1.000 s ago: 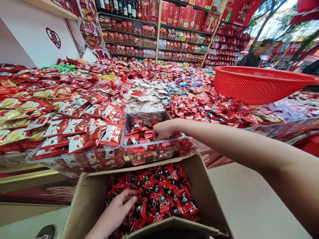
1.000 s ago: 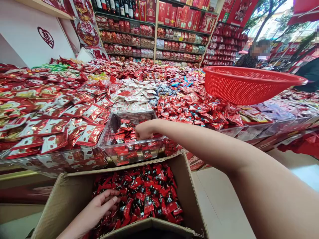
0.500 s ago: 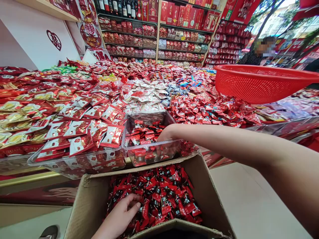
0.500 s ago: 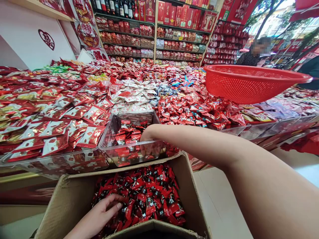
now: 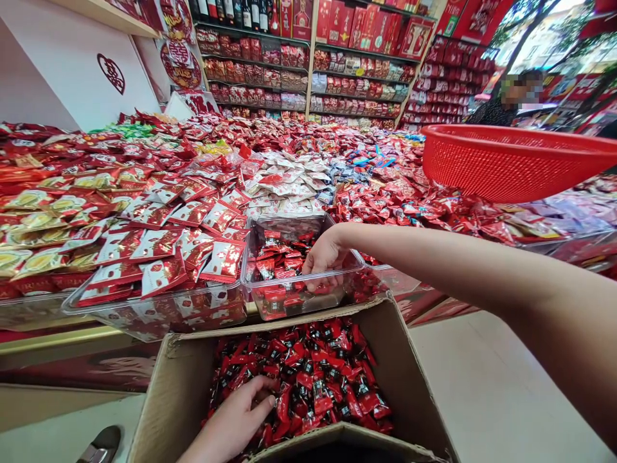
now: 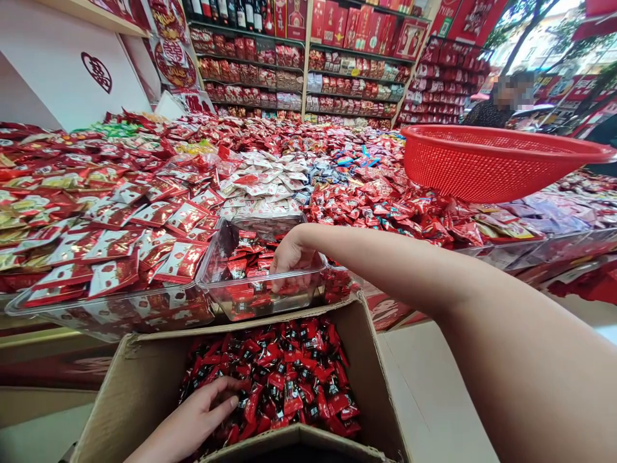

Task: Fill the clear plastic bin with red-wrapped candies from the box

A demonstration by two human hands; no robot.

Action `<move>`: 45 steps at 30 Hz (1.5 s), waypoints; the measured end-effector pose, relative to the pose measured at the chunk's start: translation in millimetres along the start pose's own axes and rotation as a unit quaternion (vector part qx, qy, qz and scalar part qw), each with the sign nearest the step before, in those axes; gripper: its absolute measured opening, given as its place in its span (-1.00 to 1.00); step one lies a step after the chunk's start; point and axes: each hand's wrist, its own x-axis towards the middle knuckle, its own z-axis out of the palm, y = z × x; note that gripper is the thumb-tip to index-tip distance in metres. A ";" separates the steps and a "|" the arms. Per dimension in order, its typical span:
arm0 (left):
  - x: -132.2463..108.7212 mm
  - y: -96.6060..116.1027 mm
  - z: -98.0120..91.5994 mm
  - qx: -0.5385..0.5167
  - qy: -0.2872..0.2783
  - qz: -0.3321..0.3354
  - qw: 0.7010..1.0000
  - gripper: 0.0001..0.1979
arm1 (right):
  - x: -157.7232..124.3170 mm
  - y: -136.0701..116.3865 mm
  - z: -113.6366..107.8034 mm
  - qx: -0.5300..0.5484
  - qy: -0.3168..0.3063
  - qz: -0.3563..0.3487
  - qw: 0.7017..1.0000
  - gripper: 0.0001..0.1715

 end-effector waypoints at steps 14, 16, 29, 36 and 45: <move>-45.6 170.1 -43.9 -0.473 0.029 0.142 0.869 -0.64 | -94.9 -57.0 87.9 -0.237 0.338 -0.292 0.863 -0.79; -42.0 183.7 -42.7 -0.461 0.038 0.174 0.870 -0.69 | -90.3 -61.2 110.5 -0.274 0.405 -0.284 0.825 -0.75; -21.7 208.0 -41.8 -0.271 0.106 0.281 0.915 -0.62 | -81.4 -35.3 103.6 -0.106 0.551 -0.322 0.763 -0.66; -1.9 219.4 -64.1 -0.157 0.139 0.317 0.925 -0.58 | -85.1 -35.5 90.2 -0.054 0.604 -0.344 0.717 -0.77; 24.5 218.7 -85.0 -0.013 0.135 0.324 0.936 -0.74 | -70.9 -17.8 65.4 -0.017 0.651 -0.312 0.691 -0.76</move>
